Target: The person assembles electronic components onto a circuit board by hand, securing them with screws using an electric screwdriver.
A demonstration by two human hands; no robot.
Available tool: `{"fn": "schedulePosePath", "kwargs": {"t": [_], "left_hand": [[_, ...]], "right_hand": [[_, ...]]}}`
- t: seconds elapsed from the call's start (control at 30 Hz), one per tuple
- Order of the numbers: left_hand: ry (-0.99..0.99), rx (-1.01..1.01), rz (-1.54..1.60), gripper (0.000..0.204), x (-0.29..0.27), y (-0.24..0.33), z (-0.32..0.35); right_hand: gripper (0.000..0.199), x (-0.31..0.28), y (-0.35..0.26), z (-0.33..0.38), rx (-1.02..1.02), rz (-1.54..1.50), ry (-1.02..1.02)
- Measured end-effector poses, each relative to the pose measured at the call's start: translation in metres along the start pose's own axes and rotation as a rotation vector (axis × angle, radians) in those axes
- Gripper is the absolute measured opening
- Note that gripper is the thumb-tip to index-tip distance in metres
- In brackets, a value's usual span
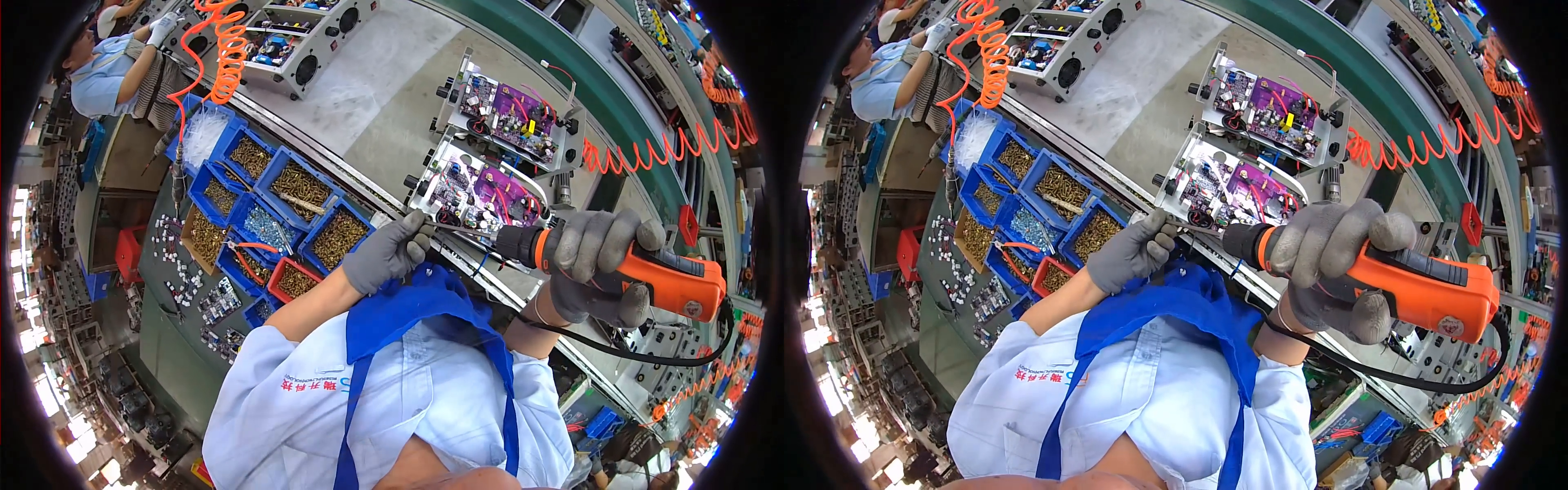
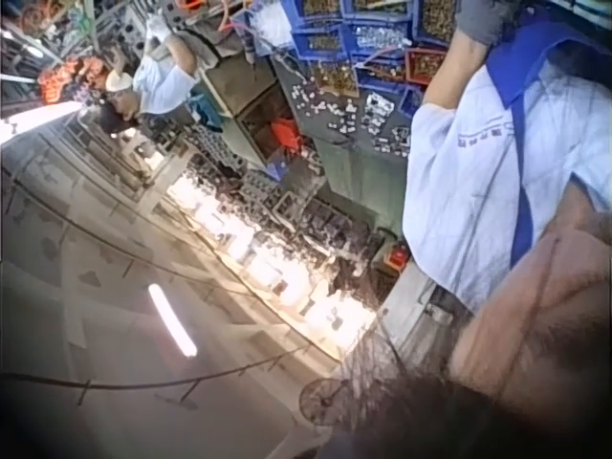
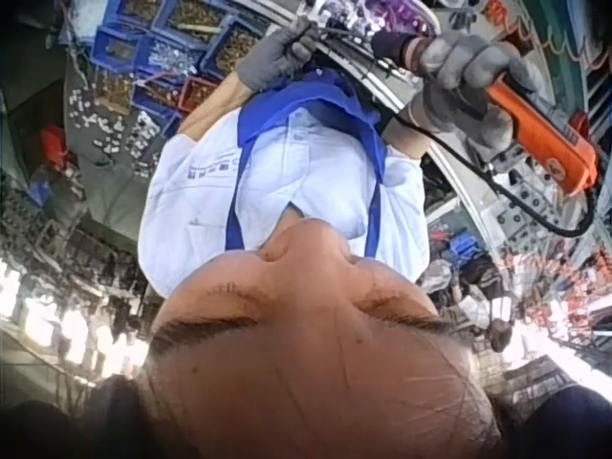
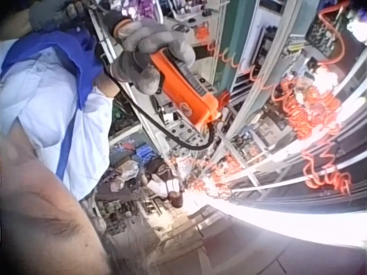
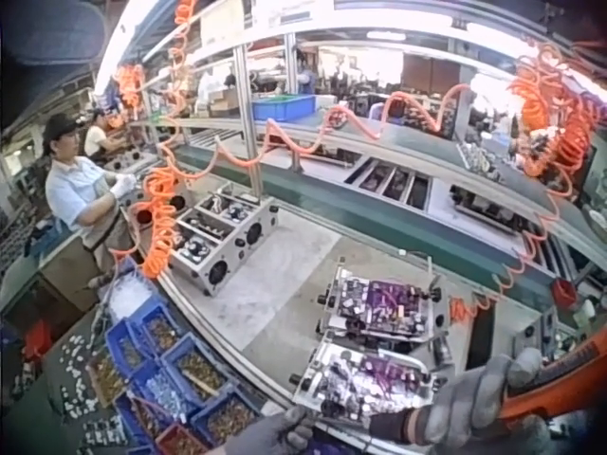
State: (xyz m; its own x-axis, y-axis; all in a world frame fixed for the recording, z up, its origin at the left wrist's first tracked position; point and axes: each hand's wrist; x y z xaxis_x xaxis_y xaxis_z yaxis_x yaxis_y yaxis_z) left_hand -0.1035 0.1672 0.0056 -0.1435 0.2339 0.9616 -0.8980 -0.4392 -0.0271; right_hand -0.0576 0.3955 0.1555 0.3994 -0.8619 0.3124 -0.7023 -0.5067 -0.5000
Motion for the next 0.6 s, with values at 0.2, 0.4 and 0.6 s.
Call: {"fn": "schedulePosePath", "kwargs": {"t": [0.2,0.4,0.6], "left_hand": [[-0.200,-0.082,0.027,0.032,-0.027,0.004,0.001],[0.111,-0.030,-0.210,0.044,0.001,0.000,-0.001],[0.187,-0.013,-0.269,0.036,-0.029,-0.005,0.001]], "right_hand": [[0.056,0.002,0.005,-0.003,0.022,-0.027,-0.008],[0.050,0.001,0.016,-0.010,0.088,0.052,-0.039],[0.051,0.016,0.056,-0.006,0.266,0.235,-0.008]]}}
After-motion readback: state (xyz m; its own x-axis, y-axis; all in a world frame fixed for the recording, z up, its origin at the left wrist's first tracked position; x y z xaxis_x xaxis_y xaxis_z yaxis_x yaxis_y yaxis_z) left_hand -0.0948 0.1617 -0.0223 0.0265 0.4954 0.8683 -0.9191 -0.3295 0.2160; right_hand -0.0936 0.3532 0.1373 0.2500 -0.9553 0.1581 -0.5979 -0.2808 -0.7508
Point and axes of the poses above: each hand's wrist, its own z-axis away from the middle knuckle, its own x-axis out of the palm, y = z × x, and after that the axes turned 15 degrees about -y, right-handed
